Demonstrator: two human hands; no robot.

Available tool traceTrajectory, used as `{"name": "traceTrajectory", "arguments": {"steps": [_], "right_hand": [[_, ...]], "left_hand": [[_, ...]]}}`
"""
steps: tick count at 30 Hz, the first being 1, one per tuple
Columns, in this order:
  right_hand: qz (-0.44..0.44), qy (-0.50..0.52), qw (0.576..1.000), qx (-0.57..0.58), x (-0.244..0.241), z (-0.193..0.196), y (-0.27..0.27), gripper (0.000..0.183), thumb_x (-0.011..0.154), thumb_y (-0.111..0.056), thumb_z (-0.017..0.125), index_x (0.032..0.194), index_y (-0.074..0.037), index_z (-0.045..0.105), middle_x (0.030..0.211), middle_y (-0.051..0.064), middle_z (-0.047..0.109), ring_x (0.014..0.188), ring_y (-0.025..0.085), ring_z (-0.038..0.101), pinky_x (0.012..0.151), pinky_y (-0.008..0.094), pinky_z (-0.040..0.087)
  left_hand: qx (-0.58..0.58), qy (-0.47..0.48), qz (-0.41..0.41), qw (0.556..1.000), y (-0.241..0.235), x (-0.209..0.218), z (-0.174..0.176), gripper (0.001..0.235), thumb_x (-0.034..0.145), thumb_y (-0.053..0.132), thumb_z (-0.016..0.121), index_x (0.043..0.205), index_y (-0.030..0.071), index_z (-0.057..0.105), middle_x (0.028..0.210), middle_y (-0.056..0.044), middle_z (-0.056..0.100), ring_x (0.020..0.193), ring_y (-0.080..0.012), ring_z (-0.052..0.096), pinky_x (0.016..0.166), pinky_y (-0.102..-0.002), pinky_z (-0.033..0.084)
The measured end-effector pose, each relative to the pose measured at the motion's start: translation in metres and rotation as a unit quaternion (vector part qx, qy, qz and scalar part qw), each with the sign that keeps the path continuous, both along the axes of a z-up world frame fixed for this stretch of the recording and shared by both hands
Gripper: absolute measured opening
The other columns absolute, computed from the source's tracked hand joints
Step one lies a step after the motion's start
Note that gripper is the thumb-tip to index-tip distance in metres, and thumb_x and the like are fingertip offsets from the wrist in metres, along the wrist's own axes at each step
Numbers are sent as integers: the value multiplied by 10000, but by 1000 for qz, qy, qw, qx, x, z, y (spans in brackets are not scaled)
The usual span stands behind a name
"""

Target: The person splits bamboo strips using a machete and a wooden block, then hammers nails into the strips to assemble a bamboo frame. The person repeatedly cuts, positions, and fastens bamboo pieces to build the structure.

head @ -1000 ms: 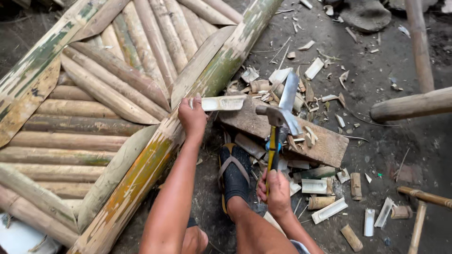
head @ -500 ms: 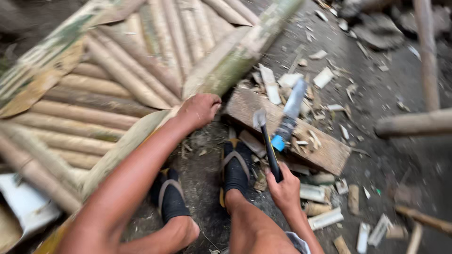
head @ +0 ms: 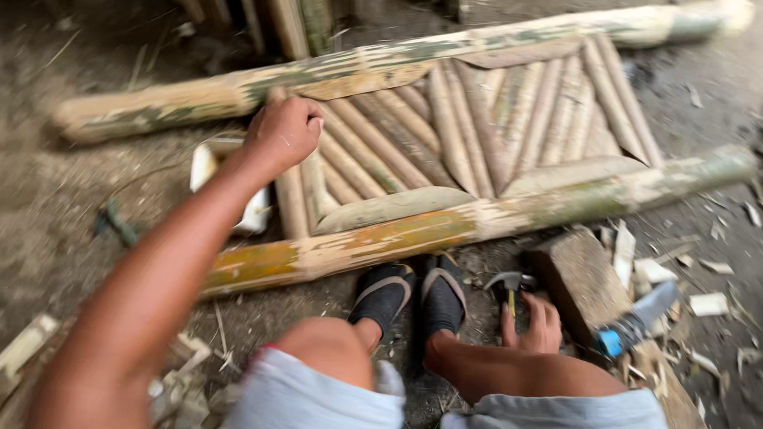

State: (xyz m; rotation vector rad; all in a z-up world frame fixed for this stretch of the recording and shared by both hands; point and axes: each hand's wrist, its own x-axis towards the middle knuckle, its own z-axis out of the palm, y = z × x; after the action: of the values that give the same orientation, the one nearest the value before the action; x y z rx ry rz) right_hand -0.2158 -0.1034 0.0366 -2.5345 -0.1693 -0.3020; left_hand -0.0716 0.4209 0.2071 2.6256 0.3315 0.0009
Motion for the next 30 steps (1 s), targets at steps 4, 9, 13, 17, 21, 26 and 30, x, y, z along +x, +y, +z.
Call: {"name": "traceTrajectory", "arguments": {"steps": [4,9,13,17,21,26,30], "right_hand": [[242,145,957,73,100,78,124,224,929,-149,702,1118,-29,703,980,148,716,843,270,732,744,378,572],[450,152,880,-6,147,152,254,186,913,-115,681,1066,-11,703,996,163,718,831,307,730,703,407,578],[529,151,832,-68,143,178,298,174,935,-115,667,1069,-17,720,1034,160,729,804,324,730,698,408,583],[550,149,816,-95,157,192,304,187,911,-120,666,1059,-28,732,1057,141,734,821,292,749,680,363,619],[523,166,824,-142,169,187,305,198,914,-144,663,1069,-55,747,1062,113,747,814,265,769,693,368,620],[522,192,805,-208,163,187,337,211,930,-205,638,1068,-86,743,1102,81,750,790,261,769,705,374,633],[589,178,743,-262,150,189,363,295,927,-254,624,1163,-108,725,1137,97,730,841,269,764,749,378,633]], "left_hand": [[31,-190,201,960,29,-74,-101,359,913,187,684,1207,-19,671,1144,-257,700,1077,-458,645,918,-533,509],[46,168,308,935,73,-136,-201,443,870,339,770,1149,6,682,1083,-228,715,1011,-390,673,879,-513,527],[78,224,274,932,109,-167,-219,211,939,257,732,975,57,787,1002,-185,761,931,-311,729,887,-460,547],[57,186,384,903,185,-235,-193,181,921,215,748,1013,61,777,1003,-185,746,898,-308,718,780,-458,564],[181,138,459,859,268,-310,-181,309,781,270,883,971,44,791,979,-203,749,1063,-408,612,800,-498,512],[185,39,520,833,340,-385,-186,225,912,233,846,989,29,792,964,-239,738,933,-416,673,874,-519,493],[105,2,579,809,347,-414,-213,138,871,87,751,998,82,805,1001,-235,714,963,-411,679,895,-472,526]]}}
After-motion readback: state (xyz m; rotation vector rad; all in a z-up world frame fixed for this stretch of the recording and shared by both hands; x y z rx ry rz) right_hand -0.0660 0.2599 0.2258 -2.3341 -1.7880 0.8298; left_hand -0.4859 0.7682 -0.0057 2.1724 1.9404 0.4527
